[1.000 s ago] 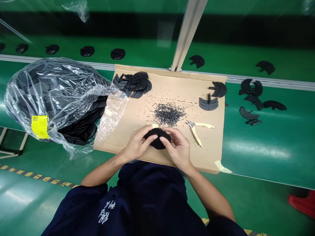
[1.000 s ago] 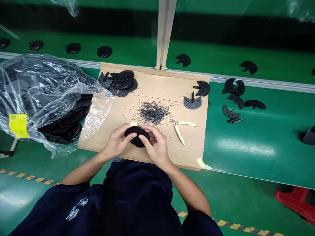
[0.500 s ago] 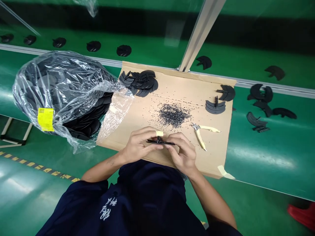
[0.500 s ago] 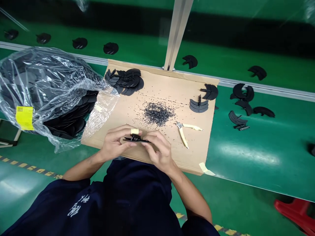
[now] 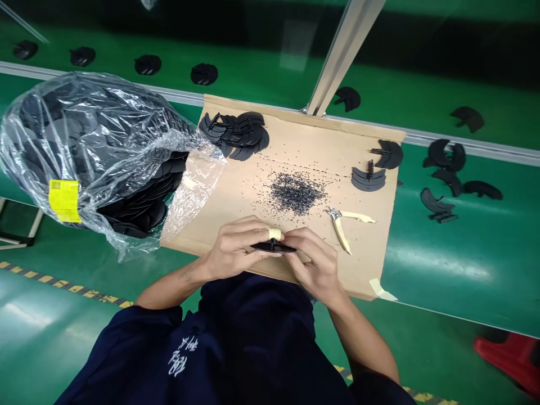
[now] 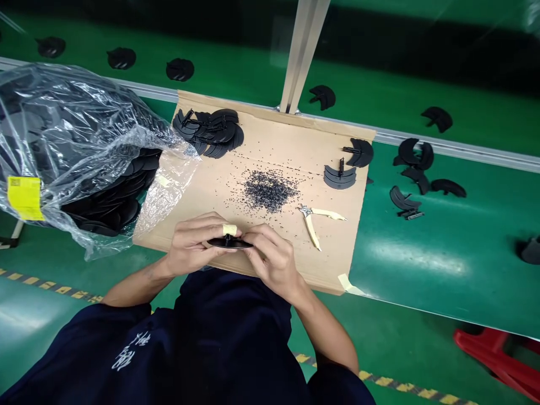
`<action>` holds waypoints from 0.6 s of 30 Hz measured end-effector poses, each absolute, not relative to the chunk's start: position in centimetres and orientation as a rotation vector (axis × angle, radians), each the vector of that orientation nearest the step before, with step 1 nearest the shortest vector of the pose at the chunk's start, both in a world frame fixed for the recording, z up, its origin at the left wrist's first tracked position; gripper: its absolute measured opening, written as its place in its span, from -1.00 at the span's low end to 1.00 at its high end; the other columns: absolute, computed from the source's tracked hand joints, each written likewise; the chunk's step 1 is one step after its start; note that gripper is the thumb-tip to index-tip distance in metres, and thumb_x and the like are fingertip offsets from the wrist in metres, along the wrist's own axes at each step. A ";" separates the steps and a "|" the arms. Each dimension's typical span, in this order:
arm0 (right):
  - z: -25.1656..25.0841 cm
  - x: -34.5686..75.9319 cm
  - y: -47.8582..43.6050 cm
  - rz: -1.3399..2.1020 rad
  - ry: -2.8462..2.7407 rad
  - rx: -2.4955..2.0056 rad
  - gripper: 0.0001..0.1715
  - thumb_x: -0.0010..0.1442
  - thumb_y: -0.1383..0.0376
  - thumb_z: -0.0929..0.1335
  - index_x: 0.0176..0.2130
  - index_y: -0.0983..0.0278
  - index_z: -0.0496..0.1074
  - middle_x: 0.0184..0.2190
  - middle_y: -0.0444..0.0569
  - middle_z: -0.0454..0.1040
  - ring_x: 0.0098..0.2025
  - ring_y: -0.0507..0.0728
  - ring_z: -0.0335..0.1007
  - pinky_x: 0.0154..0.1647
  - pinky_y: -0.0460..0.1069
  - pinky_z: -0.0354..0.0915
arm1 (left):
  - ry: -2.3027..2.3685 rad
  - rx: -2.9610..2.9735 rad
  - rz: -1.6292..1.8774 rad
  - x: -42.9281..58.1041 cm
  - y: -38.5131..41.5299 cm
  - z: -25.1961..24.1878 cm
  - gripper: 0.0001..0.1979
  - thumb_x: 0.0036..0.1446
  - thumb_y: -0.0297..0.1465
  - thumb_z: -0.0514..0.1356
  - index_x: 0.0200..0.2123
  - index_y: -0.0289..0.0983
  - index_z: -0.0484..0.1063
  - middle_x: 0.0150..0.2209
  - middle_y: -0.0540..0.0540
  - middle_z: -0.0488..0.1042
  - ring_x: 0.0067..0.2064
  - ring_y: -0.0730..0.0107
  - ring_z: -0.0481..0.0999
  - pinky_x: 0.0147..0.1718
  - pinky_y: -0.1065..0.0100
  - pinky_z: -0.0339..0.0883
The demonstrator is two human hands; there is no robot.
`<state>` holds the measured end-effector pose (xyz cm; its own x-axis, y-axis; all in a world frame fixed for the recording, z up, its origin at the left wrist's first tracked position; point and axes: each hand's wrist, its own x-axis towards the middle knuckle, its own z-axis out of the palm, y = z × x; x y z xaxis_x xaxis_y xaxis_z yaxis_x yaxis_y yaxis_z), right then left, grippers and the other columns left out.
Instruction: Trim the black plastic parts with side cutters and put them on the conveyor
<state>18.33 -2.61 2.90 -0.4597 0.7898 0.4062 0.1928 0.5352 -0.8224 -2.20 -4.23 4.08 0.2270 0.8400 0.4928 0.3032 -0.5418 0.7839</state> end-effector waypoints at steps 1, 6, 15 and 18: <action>2.9 18.3 -2.6 0.923 -1.944 -0.806 -0.82 0.33 0.41 0.38 -0.08 0.21 0.53 -0.18 0.06 0.59 -0.21 0.14 0.57 -0.23 0.03 0.53 | 1.051 1.972 1.292 -2.2 -4.3 4.2 -0.71 0.25 -0.41 0.35 0.04 -0.22 0.54 -0.20 -0.15 0.67 -0.19 0.31 0.64 -0.20 0.27 0.55; 3.0 18.4 -2.7 0.942 -1.944 -0.830 -0.86 0.35 0.37 0.37 -0.12 0.21 0.54 -0.20 0.07 0.60 -0.22 0.15 0.58 -0.24 0.05 0.54 | 1.062 1.998 1.259 -2.2 -4.4 4.3 -0.71 0.26 -0.37 0.35 0.05 -0.21 0.56 -0.26 -0.12 0.67 -0.25 0.34 0.63 -0.24 0.31 0.54; 2.4 17.8 -3.0 1.043 -1.769 -0.836 -0.94 0.30 0.32 0.45 -0.21 0.20 0.59 -0.25 0.03 0.65 -0.26 0.15 0.60 -0.22 0.06 0.55 | 0.994 1.973 1.177 -2.3 -4.4 4.3 -0.64 0.29 -0.35 0.32 0.14 -0.19 0.51 -0.11 -0.18 0.66 -0.08 0.26 0.63 -0.12 0.22 0.56; 2.4 18.5 -2.5 1.043 -1.826 -0.863 -0.88 0.27 0.28 0.48 -0.14 0.18 0.60 -0.23 0.03 0.65 -0.21 0.18 0.61 -0.13 0.11 0.57 | 1.039 1.880 1.142 -2.3 -4.5 4.0 -0.68 0.32 -0.35 0.28 0.12 -0.21 0.53 -0.12 -0.19 0.66 -0.14 0.31 0.64 -0.16 0.29 0.55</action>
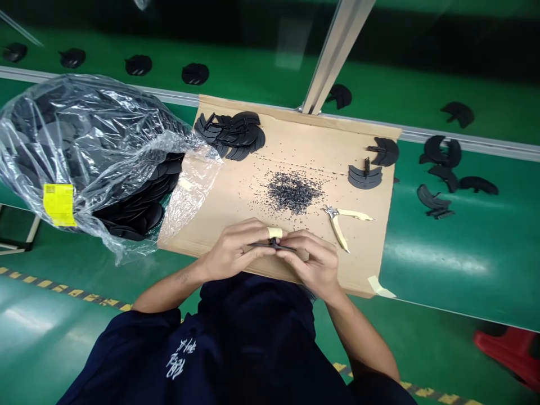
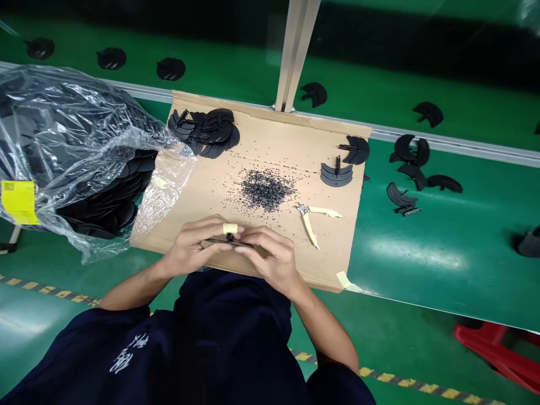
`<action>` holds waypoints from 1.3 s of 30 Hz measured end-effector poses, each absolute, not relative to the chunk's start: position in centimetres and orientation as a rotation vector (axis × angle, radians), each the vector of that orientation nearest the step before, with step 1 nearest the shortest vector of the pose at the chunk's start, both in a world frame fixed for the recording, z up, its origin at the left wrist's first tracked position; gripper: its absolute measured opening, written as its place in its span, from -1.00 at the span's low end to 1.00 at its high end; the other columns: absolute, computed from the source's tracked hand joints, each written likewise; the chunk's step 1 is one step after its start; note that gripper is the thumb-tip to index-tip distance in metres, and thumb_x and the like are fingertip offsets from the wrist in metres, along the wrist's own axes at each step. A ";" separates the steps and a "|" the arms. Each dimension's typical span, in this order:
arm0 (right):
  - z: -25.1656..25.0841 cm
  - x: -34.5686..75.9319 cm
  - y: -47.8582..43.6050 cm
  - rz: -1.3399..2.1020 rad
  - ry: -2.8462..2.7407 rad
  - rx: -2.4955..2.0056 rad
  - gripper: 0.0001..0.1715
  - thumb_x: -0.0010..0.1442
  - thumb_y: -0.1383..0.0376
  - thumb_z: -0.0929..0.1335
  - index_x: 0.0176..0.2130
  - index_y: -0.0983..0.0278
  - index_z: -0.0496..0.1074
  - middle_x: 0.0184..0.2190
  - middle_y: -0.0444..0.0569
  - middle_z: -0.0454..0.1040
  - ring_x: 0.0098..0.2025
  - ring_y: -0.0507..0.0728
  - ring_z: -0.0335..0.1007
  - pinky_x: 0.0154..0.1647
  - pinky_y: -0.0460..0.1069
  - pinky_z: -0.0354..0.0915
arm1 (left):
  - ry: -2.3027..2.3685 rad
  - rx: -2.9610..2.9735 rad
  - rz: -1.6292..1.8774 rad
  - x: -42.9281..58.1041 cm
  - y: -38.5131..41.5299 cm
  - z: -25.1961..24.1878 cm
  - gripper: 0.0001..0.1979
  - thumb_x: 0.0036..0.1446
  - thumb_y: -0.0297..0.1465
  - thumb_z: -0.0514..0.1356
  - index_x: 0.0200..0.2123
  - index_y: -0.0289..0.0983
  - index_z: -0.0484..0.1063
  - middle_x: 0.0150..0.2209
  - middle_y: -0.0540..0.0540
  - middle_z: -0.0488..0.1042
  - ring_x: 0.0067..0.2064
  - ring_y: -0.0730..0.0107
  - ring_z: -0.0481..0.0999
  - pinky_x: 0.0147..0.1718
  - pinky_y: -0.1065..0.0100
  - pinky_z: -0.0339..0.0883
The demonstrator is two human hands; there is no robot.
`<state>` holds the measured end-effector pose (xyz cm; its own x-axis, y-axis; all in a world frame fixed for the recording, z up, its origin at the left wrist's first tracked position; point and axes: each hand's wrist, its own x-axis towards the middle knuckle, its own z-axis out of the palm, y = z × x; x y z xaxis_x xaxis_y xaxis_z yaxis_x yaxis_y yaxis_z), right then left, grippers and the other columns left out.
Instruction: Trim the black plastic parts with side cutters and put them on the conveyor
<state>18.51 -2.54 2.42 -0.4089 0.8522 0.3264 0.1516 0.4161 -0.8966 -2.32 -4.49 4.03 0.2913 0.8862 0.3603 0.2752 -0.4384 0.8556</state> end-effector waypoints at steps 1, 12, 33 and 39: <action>2.4 19.2 -2.2 0.986 -1.898 -0.883 -0.79 0.26 0.25 0.49 -0.08 0.18 0.59 -0.18 0.05 0.65 -0.14 0.22 0.61 -0.05 0.16 0.56 | 1.095 1.843 1.150 -2.4 -4.5 3.9 -0.71 0.32 -0.35 0.29 0.08 -0.23 0.55 -0.17 -0.17 0.66 -0.20 0.34 0.63 -0.21 0.33 0.54; -0.6 29.4 0.9 0.248 -2.377 -1.589 -0.36 0.38 0.04 0.32 0.30 0.30 0.32 0.08 0.32 0.39 0.08 0.44 0.38 0.05 0.34 0.41 | 1.253 1.876 1.182 -3.2 -2.7 2.6 -0.81 0.24 -0.40 0.35 -0.07 -0.24 0.61 -0.22 -0.12 0.62 -0.19 0.34 0.56 -0.19 0.28 0.48; 2.7 23.3 2.7 0.648 -2.377 -0.804 -0.54 0.38 0.18 0.37 0.18 0.35 0.35 -0.11 0.20 0.51 -0.15 0.22 0.45 -0.14 0.11 0.48 | 1.088 1.738 1.227 -2.1 -0.1 0.9 -0.77 0.18 -0.30 0.41 -0.12 -0.26 0.65 -0.28 -0.13 0.65 -0.23 0.35 0.59 -0.21 0.29 0.50; 3.1 23.6 3.0 0.583 -2.428 -0.822 -0.57 0.37 0.21 0.39 0.16 0.32 0.40 -0.13 0.15 0.54 -0.13 0.21 0.46 -0.16 0.08 0.46 | 1.042 1.774 1.251 -2.0 0.0 0.8 -0.77 0.16 -0.30 0.42 -0.13 -0.27 0.64 -0.32 -0.11 0.65 -0.27 0.37 0.58 -0.25 0.32 0.48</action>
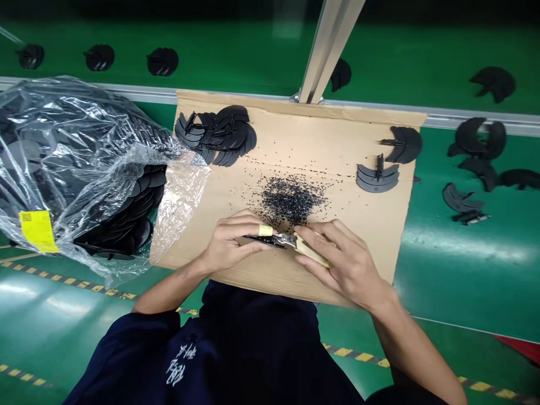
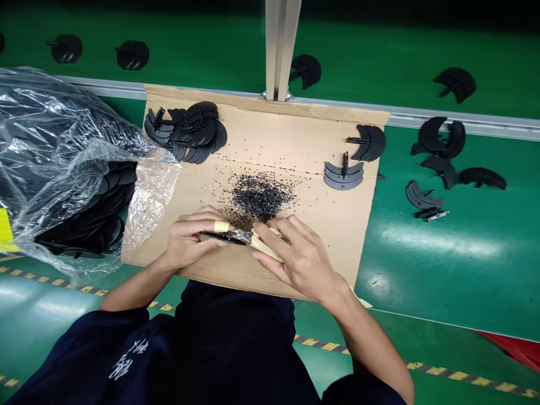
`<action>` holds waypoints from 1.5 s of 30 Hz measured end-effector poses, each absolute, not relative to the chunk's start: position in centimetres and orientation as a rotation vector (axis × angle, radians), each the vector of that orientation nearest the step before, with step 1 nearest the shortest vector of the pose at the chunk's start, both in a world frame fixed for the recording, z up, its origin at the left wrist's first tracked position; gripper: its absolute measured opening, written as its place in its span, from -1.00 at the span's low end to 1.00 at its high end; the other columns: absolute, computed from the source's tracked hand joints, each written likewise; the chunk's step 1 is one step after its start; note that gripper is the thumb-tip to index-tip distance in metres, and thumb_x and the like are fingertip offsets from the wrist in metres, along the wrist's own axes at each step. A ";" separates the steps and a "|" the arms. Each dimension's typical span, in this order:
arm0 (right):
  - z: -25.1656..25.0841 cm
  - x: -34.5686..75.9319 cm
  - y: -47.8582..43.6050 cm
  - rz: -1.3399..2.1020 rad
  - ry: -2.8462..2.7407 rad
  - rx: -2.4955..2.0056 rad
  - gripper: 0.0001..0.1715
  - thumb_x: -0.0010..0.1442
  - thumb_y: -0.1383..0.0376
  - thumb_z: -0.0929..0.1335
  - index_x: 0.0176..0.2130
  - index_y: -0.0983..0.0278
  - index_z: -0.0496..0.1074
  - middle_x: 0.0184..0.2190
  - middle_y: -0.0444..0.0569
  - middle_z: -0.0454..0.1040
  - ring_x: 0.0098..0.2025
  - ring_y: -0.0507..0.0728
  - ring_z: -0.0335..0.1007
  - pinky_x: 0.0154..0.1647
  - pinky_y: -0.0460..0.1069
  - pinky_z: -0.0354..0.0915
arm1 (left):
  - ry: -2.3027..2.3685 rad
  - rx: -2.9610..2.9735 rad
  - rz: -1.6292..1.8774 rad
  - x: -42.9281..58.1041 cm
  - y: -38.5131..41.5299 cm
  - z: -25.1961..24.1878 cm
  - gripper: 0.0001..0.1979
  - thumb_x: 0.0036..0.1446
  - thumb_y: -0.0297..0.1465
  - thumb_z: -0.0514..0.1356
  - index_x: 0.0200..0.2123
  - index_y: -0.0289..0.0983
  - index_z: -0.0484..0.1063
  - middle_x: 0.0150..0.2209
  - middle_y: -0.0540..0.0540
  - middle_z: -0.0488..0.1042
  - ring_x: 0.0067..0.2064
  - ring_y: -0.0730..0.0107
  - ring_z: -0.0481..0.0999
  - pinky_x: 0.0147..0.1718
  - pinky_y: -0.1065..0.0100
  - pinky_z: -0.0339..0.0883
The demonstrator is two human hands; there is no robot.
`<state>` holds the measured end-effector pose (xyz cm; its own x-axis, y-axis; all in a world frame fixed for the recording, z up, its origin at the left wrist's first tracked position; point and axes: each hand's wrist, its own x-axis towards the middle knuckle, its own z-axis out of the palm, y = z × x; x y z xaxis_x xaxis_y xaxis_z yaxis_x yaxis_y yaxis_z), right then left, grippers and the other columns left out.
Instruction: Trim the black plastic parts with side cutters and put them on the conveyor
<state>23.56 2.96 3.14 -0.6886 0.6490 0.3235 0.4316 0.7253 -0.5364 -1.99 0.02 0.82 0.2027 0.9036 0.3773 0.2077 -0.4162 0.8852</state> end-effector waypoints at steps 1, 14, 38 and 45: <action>3.3 23.6 3.0 0.579 -2.432 -0.817 -0.58 0.36 0.22 0.40 0.15 0.33 0.41 -0.14 0.14 0.54 -0.14 0.20 0.47 -0.17 0.07 0.46 | 1.038 1.773 1.252 -1.9 0.0 0.8 -0.77 0.16 -0.29 0.42 -0.14 -0.27 0.64 -0.33 -0.11 0.65 -0.28 0.38 0.58 -0.26 0.32 0.48; 2.7 23.8 3.2 0.446 -2.413 -0.942 -0.63 0.38 0.22 0.39 0.12 0.32 0.44 -0.14 0.13 0.59 -0.19 0.18 0.49 -0.18 0.05 0.45 | 1.089 1.914 1.107 -2.0 0.5 2.0 -0.79 0.26 -0.33 0.34 -0.06 -0.27 0.59 -0.25 -0.11 0.62 -0.22 0.37 0.55 -0.22 0.32 0.46; 4.2 20.8 0.4 0.561 -2.265 -0.739 -0.53 0.29 0.21 0.45 0.14 0.31 0.43 0.06 0.26 0.52 -0.01 0.26 0.53 -0.09 0.17 0.52 | 1.124 1.770 1.120 -2.4 0.7 1.1 -0.80 0.28 -0.40 0.29 -0.04 -0.26 0.57 -0.10 -0.17 0.64 -0.06 0.31 0.64 -0.06 0.29 0.55; 5.3 22.9 1.7 0.582 -2.196 -0.789 -0.49 0.28 0.28 0.46 0.18 0.32 0.40 0.00 0.24 0.54 -0.01 0.26 0.52 -0.06 0.18 0.50 | 1.076 1.814 1.211 -3.0 -0.2 1.6 -0.77 0.24 -0.46 0.34 -0.03 -0.24 0.64 -0.15 -0.16 0.70 -0.12 0.35 0.69 -0.10 0.37 0.58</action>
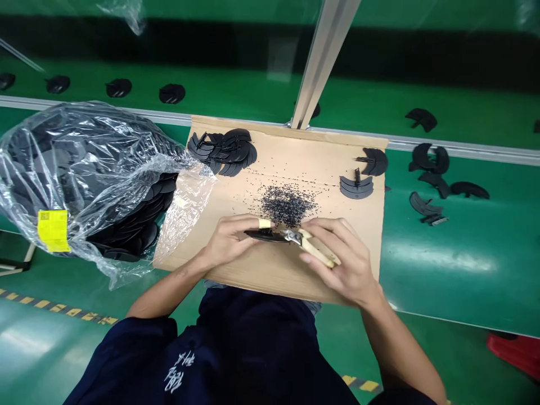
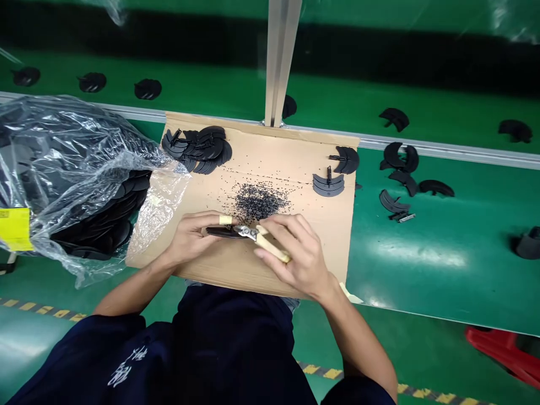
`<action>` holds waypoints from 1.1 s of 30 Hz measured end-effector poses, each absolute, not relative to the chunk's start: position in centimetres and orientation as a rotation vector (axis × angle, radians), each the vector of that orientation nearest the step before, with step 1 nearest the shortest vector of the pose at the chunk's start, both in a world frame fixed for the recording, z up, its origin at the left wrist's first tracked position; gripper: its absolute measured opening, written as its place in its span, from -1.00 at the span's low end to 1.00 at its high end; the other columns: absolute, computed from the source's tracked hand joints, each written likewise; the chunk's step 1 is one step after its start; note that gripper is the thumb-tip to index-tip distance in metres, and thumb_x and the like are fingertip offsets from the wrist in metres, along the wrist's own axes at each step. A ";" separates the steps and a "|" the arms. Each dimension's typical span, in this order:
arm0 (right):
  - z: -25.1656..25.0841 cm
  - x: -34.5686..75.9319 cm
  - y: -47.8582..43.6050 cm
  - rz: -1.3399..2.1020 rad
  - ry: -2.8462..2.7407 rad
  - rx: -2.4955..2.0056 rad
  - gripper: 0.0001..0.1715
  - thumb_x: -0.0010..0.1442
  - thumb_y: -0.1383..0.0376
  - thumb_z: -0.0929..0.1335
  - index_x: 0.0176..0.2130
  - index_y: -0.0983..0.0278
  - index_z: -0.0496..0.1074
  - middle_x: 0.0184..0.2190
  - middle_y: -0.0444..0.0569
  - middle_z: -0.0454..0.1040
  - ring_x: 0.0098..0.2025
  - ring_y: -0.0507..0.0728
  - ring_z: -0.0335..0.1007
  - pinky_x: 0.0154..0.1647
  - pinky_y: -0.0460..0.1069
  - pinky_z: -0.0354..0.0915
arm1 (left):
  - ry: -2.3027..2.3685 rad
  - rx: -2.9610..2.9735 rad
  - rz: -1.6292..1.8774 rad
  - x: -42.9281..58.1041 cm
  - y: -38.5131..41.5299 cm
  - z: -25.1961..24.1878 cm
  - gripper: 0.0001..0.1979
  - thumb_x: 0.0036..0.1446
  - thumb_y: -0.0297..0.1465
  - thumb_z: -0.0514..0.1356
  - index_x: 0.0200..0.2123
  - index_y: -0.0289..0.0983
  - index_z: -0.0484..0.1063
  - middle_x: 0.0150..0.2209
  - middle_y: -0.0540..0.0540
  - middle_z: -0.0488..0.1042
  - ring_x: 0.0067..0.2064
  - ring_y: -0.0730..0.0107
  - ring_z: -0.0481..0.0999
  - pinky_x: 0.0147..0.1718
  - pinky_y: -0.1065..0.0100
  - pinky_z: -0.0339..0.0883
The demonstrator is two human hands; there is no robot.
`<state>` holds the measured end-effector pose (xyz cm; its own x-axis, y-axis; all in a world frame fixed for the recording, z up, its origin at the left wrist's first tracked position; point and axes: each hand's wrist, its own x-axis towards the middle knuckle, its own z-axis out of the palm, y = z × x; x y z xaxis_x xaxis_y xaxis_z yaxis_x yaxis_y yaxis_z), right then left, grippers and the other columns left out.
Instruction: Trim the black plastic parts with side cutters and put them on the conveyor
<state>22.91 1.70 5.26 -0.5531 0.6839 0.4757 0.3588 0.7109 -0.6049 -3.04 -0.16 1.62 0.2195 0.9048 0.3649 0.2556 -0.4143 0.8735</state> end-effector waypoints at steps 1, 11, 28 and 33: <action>5.1 23.2 2.0 0.563 -2.217 -0.810 -0.48 0.28 0.27 0.46 0.19 0.30 0.40 -0.02 0.22 0.55 -0.04 0.26 0.52 -0.08 0.18 0.50 | 1.062 1.801 1.233 -3.0 -0.2 1.7 -0.76 0.22 -0.46 0.36 -0.03 -0.24 0.64 -0.16 -0.16 0.70 -0.14 0.36 0.69 -0.11 0.39 0.59; 4.3 23.4 3.2 0.533 -2.390 -0.769 -0.46 0.36 0.08 0.40 0.21 0.28 0.39 -0.06 0.18 0.56 -0.07 0.25 0.50 -0.11 0.16 0.47 | 0.979 1.817 1.207 -2.6 0.0 1.8 -0.74 0.26 -0.45 0.33 0.02 -0.21 0.63 -0.14 -0.19 0.69 -0.16 0.37 0.70 -0.18 0.39 0.62; 3.5 24.0 3.2 0.375 -2.406 -0.839 -0.58 0.38 0.14 0.39 0.12 0.32 0.44 -0.20 0.10 0.60 -0.26 0.14 0.49 -0.25 0.02 0.43 | 1.020 1.901 1.118 -3.1 -0.1 2.2 -0.76 0.24 -0.42 0.35 -0.02 -0.26 0.62 -0.20 -0.17 0.68 -0.21 0.37 0.67 -0.21 0.39 0.58; 3.8 23.9 3.4 0.287 -2.475 -0.930 -0.53 0.37 0.06 0.38 0.13 0.29 0.45 -0.15 0.13 0.59 -0.22 0.20 0.48 -0.21 0.07 0.41 | 1.037 1.950 0.938 -2.9 0.5 3.0 -0.68 0.30 -0.40 0.28 0.11 -0.23 0.54 -0.09 -0.18 0.66 -0.12 0.31 0.66 -0.10 0.29 0.57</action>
<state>23.91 3.44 3.81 -0.6552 0.6640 0.3602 0.5638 0.7472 -0.3518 -2.88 0.46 2.97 0.4099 0.8743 0.2599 0.3464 -0.4128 0.8424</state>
